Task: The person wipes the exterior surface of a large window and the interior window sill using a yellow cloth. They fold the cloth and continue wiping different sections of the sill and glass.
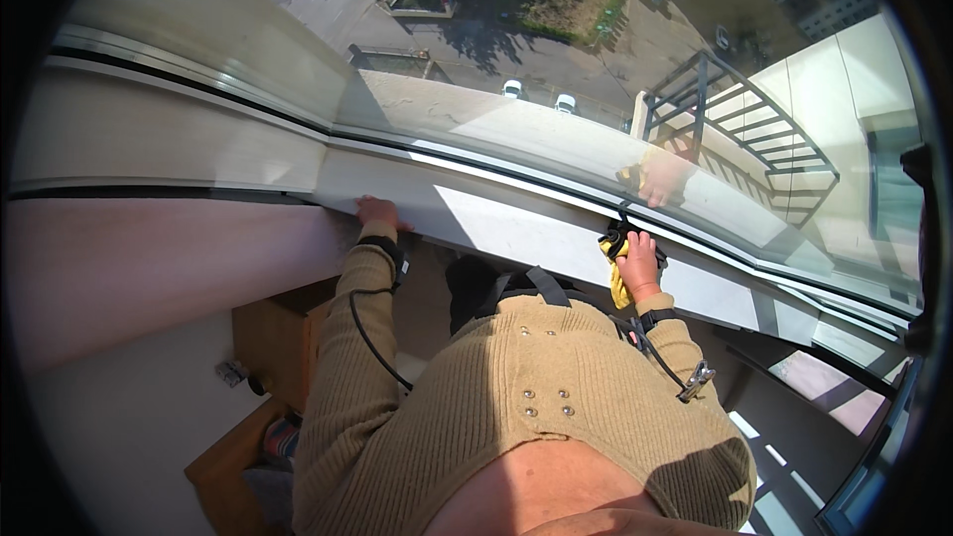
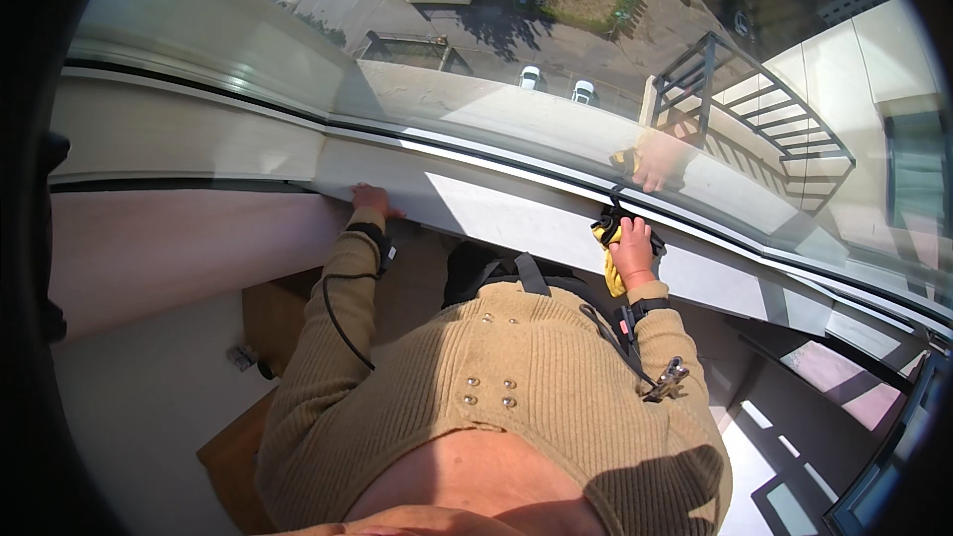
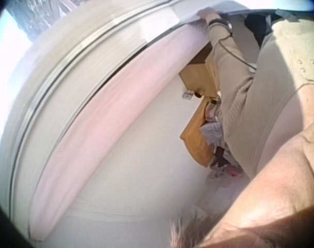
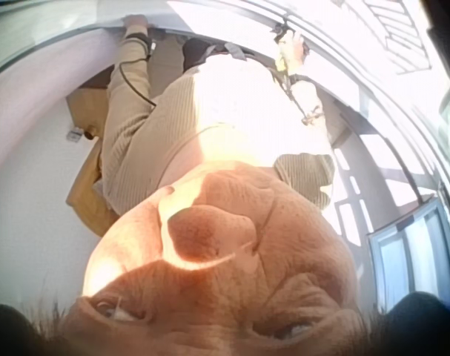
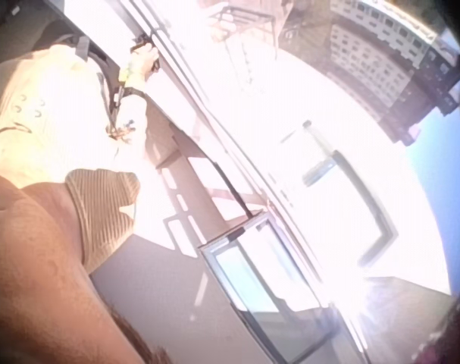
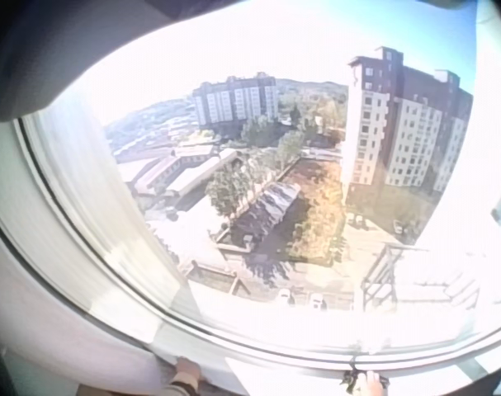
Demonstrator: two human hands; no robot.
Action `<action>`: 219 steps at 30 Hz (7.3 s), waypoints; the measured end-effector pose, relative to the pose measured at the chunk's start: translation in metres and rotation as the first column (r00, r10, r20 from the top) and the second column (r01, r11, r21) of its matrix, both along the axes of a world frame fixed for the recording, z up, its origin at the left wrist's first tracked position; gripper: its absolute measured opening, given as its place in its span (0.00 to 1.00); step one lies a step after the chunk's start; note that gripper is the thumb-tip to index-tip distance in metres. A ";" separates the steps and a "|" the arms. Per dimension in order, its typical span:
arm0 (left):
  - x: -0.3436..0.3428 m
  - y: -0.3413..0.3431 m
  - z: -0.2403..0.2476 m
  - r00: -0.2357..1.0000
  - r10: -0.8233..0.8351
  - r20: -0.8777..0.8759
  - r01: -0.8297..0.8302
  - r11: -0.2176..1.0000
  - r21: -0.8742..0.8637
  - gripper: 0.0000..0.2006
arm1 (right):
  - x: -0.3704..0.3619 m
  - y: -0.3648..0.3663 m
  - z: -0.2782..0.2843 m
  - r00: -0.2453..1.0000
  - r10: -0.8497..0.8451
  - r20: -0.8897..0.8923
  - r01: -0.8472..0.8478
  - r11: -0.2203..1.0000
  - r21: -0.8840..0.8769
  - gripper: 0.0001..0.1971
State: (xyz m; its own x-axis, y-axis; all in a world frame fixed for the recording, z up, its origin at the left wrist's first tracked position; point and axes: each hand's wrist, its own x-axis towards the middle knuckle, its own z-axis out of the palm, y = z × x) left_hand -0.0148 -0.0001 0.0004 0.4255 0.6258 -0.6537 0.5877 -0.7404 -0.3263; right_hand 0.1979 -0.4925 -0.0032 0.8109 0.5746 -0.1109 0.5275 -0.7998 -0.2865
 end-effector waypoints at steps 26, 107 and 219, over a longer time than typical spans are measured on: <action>0.023 -0.001 0.012 0.966 0.182 -0.184 -0.187 0.982 -0.012 0.51 | -0.003 0.070 0.021 0.918 0.378 -0.116 -0.353 0.916 0.190 0.24; 0.019 -0.001 0.007 0.964 0.196 -0.178 -0.193 0.981 0.038 0.54 | 0.002 0.024 0.021 0.958 0.263 -0.115 -0.240 0.953 0.185 0.23; 0.022 -0.007 0.025 0.972 0.186 -0.146 -0.184 0.983 0.030 0.55 | 0.024 -0.120 -0.028 0.650 -0.757 -0.066 0.760 0.648 0.045 0.20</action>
State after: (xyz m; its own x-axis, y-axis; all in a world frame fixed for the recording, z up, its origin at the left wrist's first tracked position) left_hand 0.0069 -0.0071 0.0253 0.2011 0.6954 -0.6899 0.6582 -0.6175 -0.4306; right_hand 0.2223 -0.6125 -0.0308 0.9627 -0.2324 -0.1385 -0.2674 -0.8952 -0.3566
